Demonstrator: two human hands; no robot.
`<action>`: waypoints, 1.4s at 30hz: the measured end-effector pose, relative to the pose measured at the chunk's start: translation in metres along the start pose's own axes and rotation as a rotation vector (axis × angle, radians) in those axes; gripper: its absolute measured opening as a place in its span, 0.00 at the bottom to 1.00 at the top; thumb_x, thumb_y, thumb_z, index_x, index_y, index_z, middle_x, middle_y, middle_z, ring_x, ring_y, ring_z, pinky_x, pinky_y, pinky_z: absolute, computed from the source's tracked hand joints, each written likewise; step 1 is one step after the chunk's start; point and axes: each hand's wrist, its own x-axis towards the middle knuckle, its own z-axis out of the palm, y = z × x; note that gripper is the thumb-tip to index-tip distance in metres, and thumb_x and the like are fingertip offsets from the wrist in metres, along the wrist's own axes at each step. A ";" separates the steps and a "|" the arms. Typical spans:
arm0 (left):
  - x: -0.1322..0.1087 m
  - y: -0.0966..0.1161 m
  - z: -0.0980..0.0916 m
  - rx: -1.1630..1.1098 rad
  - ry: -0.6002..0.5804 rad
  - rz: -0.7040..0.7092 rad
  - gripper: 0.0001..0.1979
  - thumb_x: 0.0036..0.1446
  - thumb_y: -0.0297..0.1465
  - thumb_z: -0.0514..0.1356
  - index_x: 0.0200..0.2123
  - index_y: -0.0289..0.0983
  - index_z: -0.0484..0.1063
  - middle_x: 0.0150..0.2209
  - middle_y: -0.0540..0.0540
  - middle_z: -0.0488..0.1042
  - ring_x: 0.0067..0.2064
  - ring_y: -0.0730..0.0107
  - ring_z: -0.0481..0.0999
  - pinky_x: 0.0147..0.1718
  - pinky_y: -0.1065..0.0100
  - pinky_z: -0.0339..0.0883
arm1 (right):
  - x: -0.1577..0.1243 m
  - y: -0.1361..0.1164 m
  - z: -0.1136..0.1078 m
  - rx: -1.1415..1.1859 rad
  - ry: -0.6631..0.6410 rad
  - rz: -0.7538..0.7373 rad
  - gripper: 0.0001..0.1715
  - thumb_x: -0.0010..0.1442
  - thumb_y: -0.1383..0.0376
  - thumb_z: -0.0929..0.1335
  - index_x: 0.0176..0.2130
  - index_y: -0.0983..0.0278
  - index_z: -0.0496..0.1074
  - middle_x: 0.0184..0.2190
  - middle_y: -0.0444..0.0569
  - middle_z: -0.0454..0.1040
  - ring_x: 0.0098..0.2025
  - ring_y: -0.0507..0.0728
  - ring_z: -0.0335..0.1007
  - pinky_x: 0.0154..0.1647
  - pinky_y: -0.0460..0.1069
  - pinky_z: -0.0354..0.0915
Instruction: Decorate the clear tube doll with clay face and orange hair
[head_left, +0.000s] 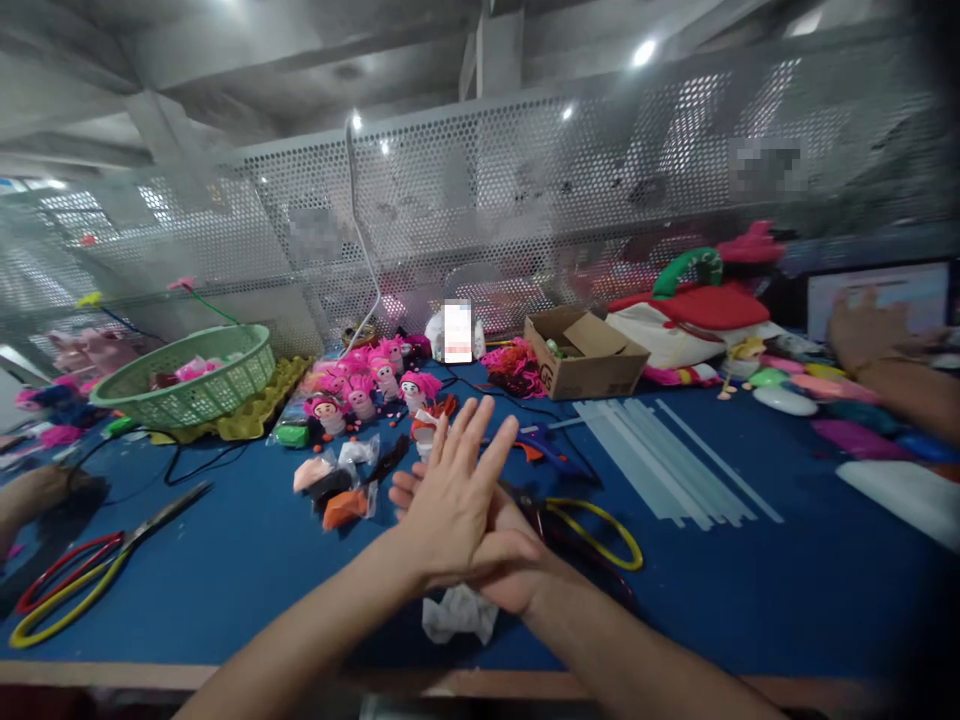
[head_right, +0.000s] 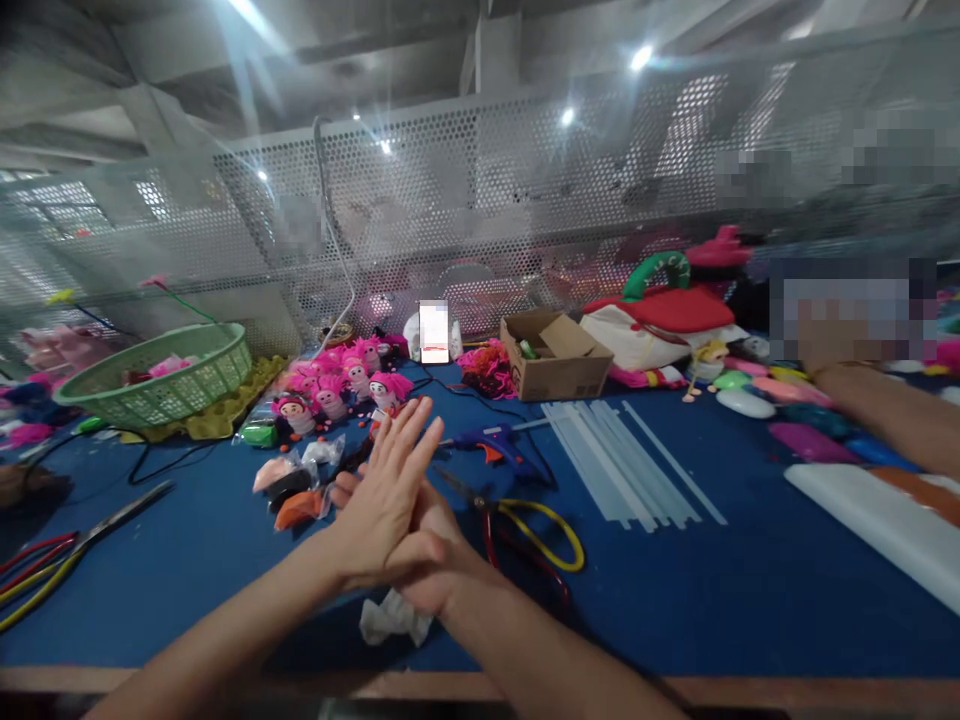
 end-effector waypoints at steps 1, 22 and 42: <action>0.000 -0.002 -0.001 -0.035 -0.012 0.004 0.45 0.46 0.58 0.39 0.61 0.38 0.34 0.63 0.35 0.36 0.63 0.46 0.35 0.56 0.43 0.32 | 0.002 0.001 0.001 0.061 -0.044 0.120 0.30 0.50 0.45 0.60 0.44 0.61 0.69 0.41 0.53 0.73 0.51 0.61 0.63 0.50 0.61 0.57; -0.024 -0.026 0.000 -0.853 0.208 -0.546 0.09 0.47 0.31 0.61 0.34 0.35 0.73 0.33 0.46 0.73 0.35 0.70 0.71 0.36 0.68 0.64 | 0.011 -0.022 -0.018 0.050 0.138 0.151 0.27 0.59 0.50 0.56 0.40 0.67 0.70 0.34 0.50 0.74 0.37 0.51 0.70 0.35 0.45 0.65; -0.031 -0.102 -0.012 -0.334 0.110 -0.852 0.21 0.37 0.35 0.65 0.36 0.33 0.67 0.36 0.44 0.72 0.38 0.64 0.71 0.37 0.66 0.63 | 0.024 -0.037 -0.046 -0.631 0.145 -0.014 0.16 0.48 0.55 0.68 0.29 0.66 0.71 0.25 0.45 0.71 0.26 0.48 0.66 0.26 0.44 0.62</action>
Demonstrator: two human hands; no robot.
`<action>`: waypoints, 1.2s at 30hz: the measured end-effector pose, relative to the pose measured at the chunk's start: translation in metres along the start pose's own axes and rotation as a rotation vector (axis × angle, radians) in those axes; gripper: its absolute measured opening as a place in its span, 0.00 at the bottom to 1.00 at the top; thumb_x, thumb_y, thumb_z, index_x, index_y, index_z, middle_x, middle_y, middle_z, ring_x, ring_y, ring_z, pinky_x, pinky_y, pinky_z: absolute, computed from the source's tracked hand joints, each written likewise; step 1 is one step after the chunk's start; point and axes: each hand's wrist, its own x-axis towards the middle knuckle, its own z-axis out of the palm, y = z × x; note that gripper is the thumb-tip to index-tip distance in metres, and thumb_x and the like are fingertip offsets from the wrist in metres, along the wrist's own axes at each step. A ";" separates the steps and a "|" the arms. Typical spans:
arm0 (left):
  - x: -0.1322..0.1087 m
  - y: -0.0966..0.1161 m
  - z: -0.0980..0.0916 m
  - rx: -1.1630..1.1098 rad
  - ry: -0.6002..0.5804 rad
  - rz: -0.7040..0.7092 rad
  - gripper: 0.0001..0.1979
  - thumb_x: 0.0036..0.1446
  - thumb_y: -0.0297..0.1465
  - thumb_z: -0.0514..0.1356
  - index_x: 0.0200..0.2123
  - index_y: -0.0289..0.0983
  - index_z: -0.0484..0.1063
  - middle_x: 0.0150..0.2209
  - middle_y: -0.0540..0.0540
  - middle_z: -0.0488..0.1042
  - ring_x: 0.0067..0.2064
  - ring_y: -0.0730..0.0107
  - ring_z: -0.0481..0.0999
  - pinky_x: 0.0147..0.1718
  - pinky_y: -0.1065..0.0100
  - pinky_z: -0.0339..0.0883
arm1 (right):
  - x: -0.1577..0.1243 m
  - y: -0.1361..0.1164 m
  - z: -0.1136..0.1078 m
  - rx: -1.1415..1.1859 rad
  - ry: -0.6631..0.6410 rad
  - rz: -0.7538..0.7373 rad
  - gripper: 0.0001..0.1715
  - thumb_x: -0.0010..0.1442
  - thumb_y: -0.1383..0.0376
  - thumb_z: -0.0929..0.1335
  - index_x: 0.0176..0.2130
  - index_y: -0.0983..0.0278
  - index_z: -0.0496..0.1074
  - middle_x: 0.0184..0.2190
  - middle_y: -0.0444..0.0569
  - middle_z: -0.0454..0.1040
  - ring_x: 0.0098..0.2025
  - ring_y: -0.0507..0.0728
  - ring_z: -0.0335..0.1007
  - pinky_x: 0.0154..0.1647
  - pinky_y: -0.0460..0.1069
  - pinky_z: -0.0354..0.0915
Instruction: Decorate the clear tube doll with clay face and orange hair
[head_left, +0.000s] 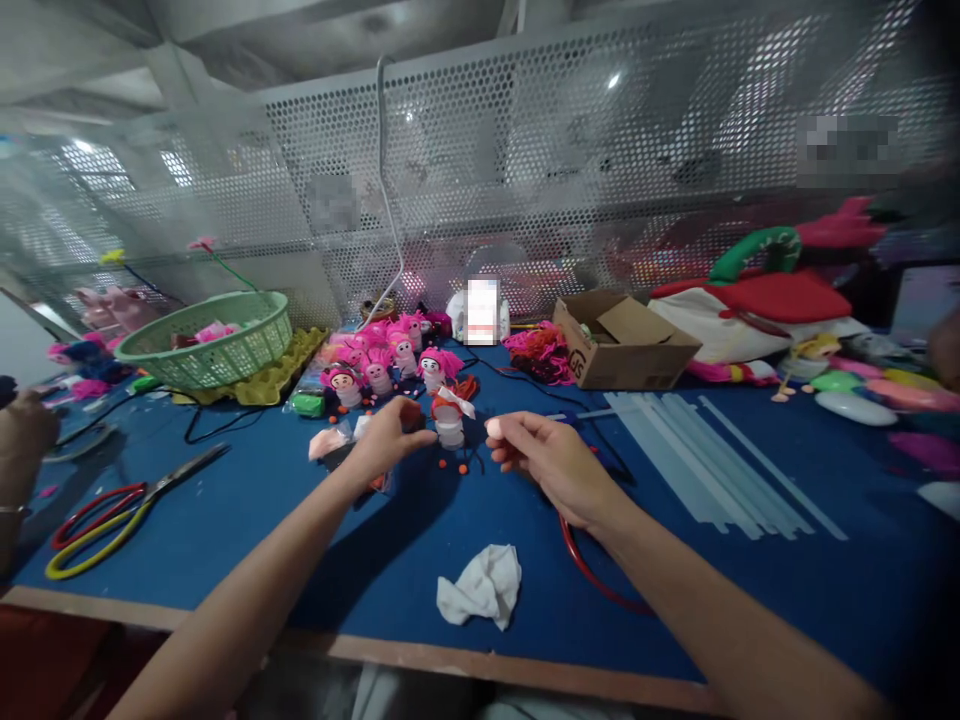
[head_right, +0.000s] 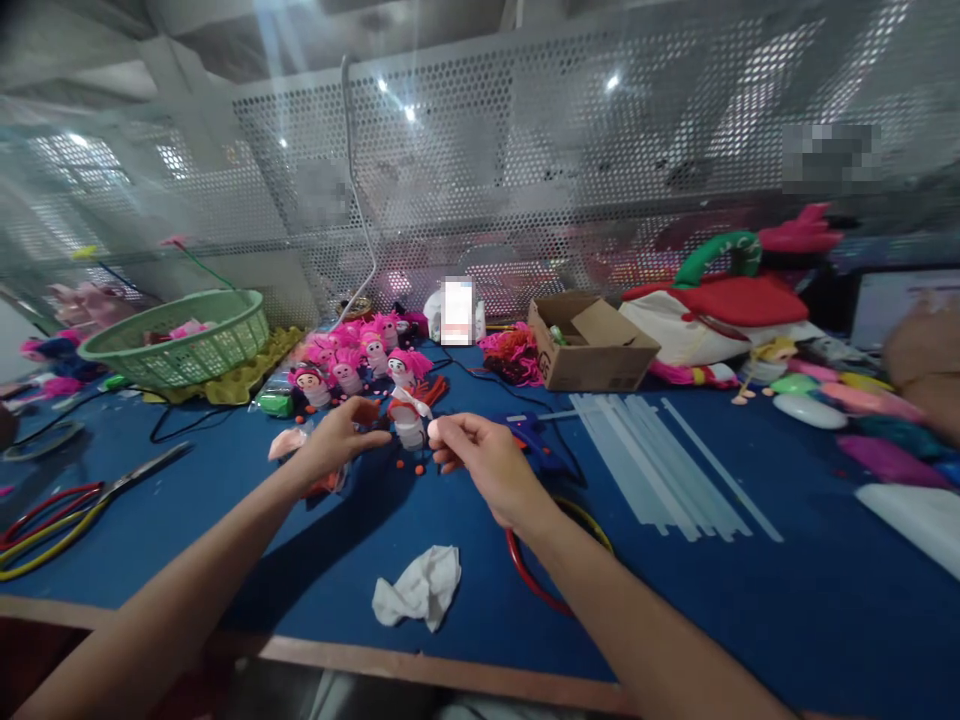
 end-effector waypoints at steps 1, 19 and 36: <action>0.004 -0.005 0.003 0.032 -0.046 -0.027 0.22 0.36 0.35 0.66 0.36 0.33 0.66 0.37 0.42 0.72 0.39 0.63 0.71 0.38 0.65 0.63 | 0.002 0.000 0.000 0.033 -0.003 0.022 0.17 0.48 0.55 0.68 0.29 0.67 0.71 0.24 0.45 0.71 0.25 0.48 0.66 0.25 0.44 0.62; 0.006 0.008 0.033 -0.313 -0.109 0.032 0.24 0.37 0.36 0.65 0.38 0.32 0.66 0.36 0.42 0.73 0.35 0.66 0.72 0.35 0.66 0.64 | 0.002 -0.007 -0.005 0.175 -0.033 0.003 0.17 0.43 0.63 0.72 0.36 0.65 0.71 0.27 0.43 0.73 0.29 0.48 0.70 0.36 0.45 0.66; -0.047 0.040 0.044 -0.732 -0.218 -0.016 0.26 0.35 0.37 0.67 0.39 0.34 0.65 0.38 0.44 0.72 0.39 0.64 0.72 0.36 0.67 0.66 | -0.015 -0.001 0.008 -0.761 0.247 -1.017 0.03 0.54 0.68 0.66 0.33 0.62 0.67 0.30 0.48 0.69 0.36 0.55 0.66 0.34 0.50 0.63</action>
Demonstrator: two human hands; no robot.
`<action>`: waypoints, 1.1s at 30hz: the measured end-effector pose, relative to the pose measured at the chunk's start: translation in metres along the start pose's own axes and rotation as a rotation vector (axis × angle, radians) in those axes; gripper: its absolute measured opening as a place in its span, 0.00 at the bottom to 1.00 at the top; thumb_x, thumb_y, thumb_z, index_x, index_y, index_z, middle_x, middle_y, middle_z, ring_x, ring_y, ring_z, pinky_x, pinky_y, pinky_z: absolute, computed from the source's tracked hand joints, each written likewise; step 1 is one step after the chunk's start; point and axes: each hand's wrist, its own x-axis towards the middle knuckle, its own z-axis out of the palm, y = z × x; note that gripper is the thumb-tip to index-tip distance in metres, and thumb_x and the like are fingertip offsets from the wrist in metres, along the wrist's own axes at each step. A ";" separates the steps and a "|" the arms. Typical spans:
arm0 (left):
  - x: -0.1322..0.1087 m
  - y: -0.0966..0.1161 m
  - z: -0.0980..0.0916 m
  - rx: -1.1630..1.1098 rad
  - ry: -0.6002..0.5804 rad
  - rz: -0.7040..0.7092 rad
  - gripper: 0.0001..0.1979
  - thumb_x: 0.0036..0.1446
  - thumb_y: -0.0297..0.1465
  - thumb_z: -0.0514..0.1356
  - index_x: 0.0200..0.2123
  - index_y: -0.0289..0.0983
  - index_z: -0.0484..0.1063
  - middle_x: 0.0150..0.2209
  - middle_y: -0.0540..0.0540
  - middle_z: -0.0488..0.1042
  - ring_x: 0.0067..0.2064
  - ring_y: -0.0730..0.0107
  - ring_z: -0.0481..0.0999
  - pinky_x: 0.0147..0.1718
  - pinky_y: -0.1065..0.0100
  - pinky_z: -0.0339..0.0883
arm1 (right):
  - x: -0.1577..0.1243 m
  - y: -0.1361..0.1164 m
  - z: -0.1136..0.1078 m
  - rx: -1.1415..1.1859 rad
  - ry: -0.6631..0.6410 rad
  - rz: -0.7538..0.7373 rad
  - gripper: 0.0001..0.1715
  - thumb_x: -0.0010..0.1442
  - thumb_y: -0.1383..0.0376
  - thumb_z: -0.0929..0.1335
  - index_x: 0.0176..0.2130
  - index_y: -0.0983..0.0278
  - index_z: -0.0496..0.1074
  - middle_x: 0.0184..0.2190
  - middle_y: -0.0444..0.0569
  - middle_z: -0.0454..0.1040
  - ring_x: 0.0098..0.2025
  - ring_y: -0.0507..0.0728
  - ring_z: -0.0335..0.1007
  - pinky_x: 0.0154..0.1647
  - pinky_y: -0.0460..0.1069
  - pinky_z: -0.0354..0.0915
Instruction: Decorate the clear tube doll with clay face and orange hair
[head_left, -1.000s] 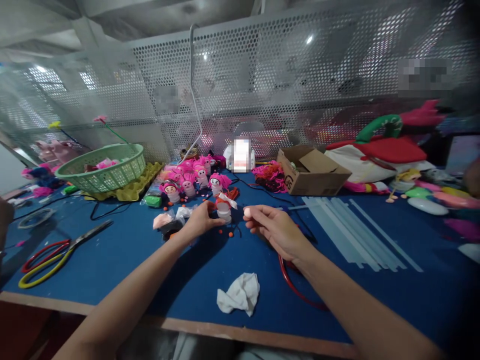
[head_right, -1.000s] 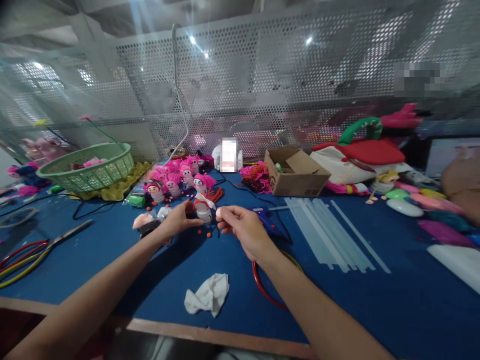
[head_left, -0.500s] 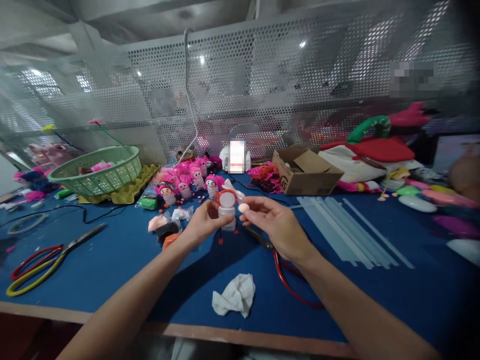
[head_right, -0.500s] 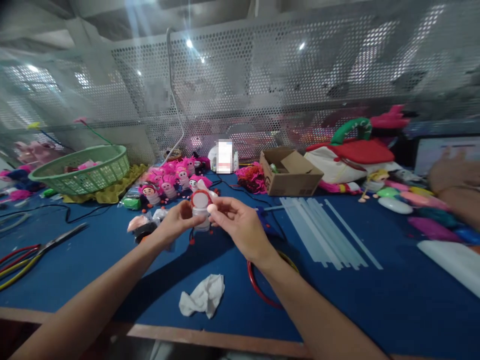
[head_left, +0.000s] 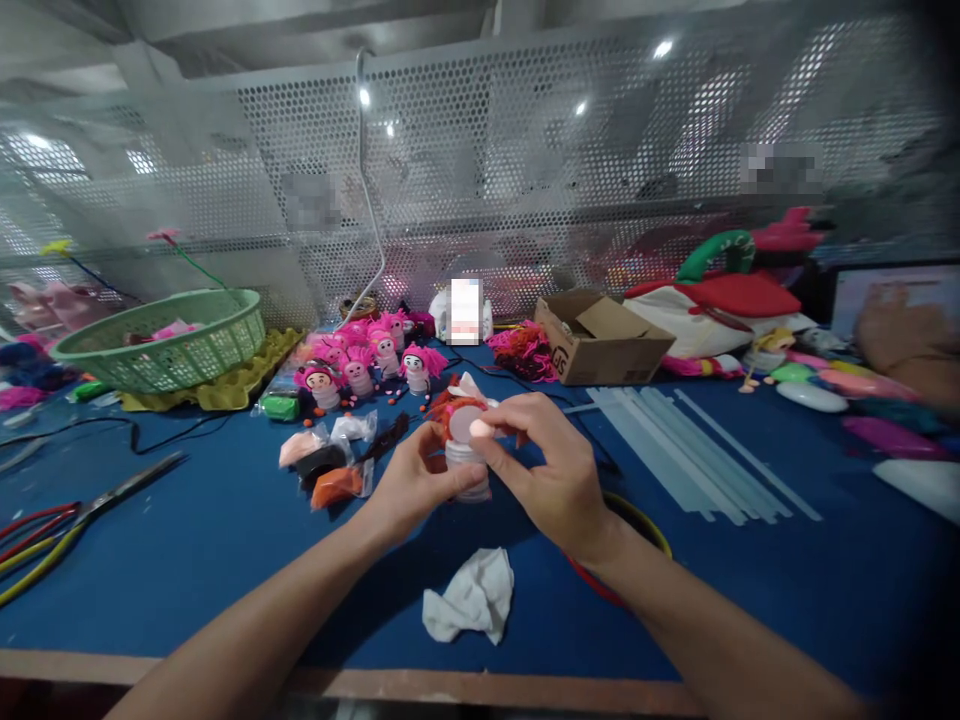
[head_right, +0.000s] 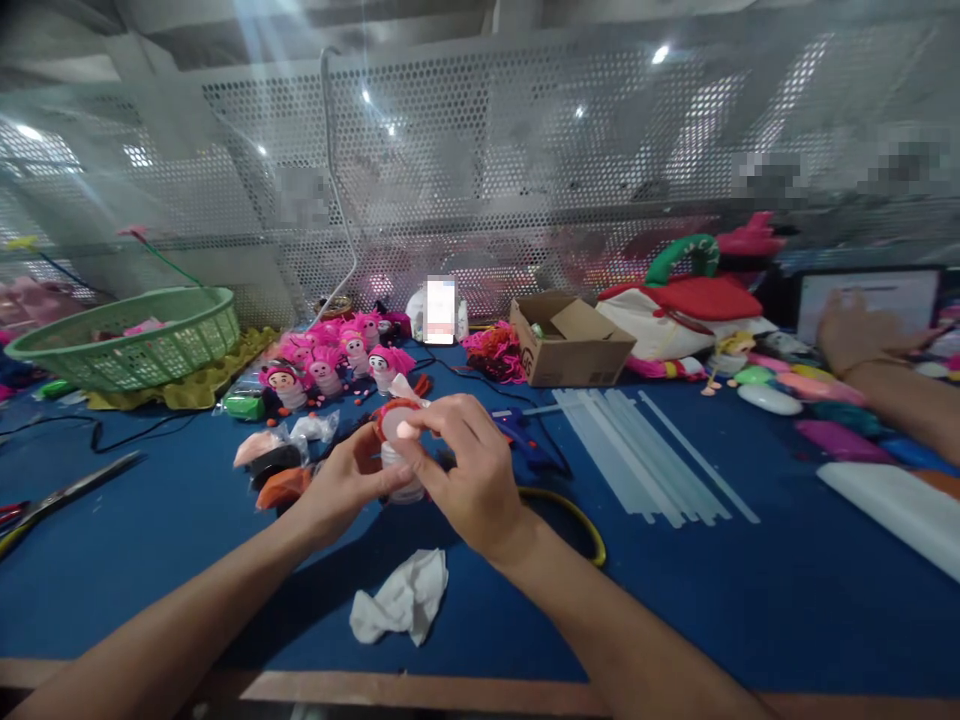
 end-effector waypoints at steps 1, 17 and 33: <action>0.000 -0.001 0.001 0.009 0.006 0.000 0.26 0.35 0.38 0.67 0.39 0.34 0.64 0.37 0.45 0.73 0.38 0.65 0.73 0.35 0.67 0.67 | -0.001 -0.001 0.000 -0.009 0.005 -0.007 0.04 0.53 0.68 0.66 0.34 0.62 0.67 0.30 0.48 0.69 0.36 0.55 0.66 0.34 0.51 0.63; -0.002 -0.006 0.004 0.006 -0.016 0.009 0.24 0.35 0.35 0.67 0.36 0.34 0.62 0.31 0.49 0.71 0.34 0.71 0.71 0.31 0.71 0.66 | -0.005 0.001 0.000 -0.064 0.066 -0.019 0.05 0.52 0.70 0.67 0.33 0.62 0.68 0.30 0.48 0.66 0.37 0.55 0.64 0.38 0.52 0.64; -0.001 -0.006 0.005 0.033 0.014 -0.002 0.26 0.34 0.41 0.66 0.36 0.35 0.63 0.29 0.49 0.71 0.33 0.69 0.72 0.32 0.69 0.66 | -0.006 0.003 -0.001 -0.110 0.016 -0.050 0.12 0.51 0.66 0.67 0.39 0.62 0.70 0.32 0.50 0.66 0.37 0.56 0.64 0.37 0.53 0.65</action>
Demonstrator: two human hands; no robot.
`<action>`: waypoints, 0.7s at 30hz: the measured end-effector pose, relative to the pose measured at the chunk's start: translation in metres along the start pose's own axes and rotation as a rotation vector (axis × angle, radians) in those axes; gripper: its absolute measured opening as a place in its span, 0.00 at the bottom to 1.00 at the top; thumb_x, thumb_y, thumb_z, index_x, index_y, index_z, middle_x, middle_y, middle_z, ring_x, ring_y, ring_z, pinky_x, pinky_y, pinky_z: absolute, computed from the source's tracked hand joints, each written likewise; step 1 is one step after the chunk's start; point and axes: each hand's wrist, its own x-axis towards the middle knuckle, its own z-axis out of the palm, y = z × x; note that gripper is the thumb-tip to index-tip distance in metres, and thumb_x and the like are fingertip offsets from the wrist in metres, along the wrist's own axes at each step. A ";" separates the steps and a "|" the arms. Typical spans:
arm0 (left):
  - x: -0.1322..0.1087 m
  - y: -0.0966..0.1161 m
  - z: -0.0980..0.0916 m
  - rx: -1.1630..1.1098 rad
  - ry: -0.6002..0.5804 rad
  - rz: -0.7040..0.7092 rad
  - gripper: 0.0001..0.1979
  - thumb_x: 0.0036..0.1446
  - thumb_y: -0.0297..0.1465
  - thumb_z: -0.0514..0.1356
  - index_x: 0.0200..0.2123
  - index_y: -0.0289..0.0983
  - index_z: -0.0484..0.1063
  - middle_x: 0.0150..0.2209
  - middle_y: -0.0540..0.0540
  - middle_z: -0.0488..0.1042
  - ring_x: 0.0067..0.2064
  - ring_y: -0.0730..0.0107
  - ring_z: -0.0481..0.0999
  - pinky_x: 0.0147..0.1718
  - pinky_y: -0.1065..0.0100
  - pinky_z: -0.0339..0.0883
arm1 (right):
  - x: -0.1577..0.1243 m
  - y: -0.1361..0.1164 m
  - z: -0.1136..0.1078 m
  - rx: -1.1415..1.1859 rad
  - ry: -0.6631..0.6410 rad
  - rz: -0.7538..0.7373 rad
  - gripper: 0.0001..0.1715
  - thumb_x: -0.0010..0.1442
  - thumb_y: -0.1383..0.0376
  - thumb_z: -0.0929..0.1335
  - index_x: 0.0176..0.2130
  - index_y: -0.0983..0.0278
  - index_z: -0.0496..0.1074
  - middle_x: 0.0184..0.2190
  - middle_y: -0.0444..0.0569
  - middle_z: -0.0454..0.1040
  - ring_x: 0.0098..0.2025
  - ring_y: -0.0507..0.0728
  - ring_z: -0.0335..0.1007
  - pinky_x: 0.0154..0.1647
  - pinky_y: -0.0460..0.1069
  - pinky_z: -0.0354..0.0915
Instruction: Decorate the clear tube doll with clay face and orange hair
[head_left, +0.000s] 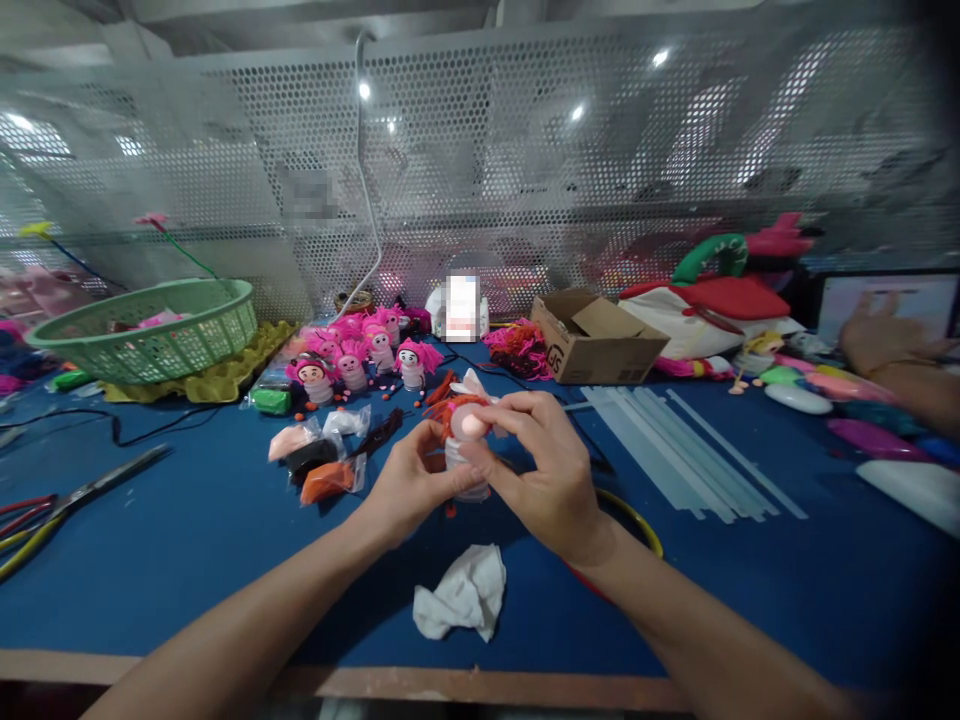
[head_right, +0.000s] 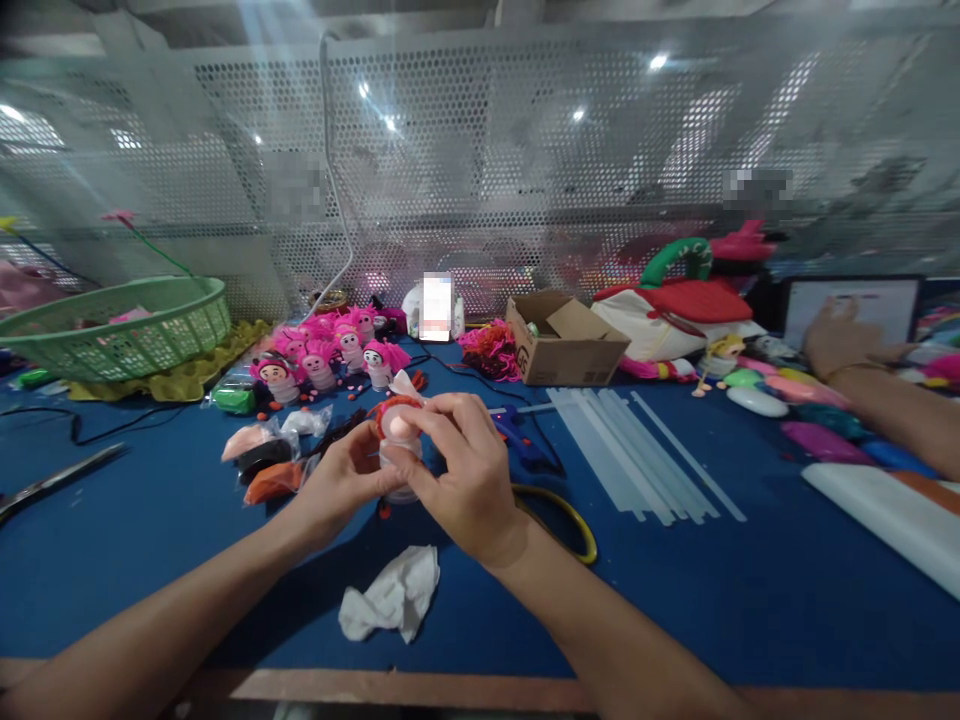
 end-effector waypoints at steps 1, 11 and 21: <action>0.000 0.000 0.000 -0.004 0.006 0.000 0.26 0.34 0.41 0.66 0.36 0.35 0.63 0.29 0.49 0.71 0.33 0.69 0.72 0.32 0.69 0.66 | 0.000 0.000 0.000 0.000 -0.005 0.002 0.12 0.52 0.67 0.67 0.39 0.62 0.70 0.33 0.51 0.66 0.38 0.56 0.64 0.38 0.53 0.65; 0.000 0.002 -0.001 -0.020 0.030 -0.018 0.24 0.34 0.39 0.67 0.34 0.34 0.63 0.31 0.50 0.69 0.29 0.74 0.70 0.27 0.72 0.66 | 0.002 -0.005 0.000 0.024 -0.024 0.055 0.13 0.52 0.69 0.66 0.40 0.62 0.70 0.33 0.51 0.68 0.36 0.56 0.65 0.37 0.53 0.65; 0.000 0.001 -0.001 -0.076 0.018 -0.063 0.24 0.32 0.37 0.68 0.33 0.34 0.63 0.29 0.51 0.70 0.29 0.73 0.71 0.27 0.71 0.67 | 0.003 0.001 -0.001 0.414 0.097 0.485 0.06 0.53 0.64 0.66 0.34 0.61 0.67 0.30 0.45 0.67 0.31 0.51 0.63 0.31 0.48 0.61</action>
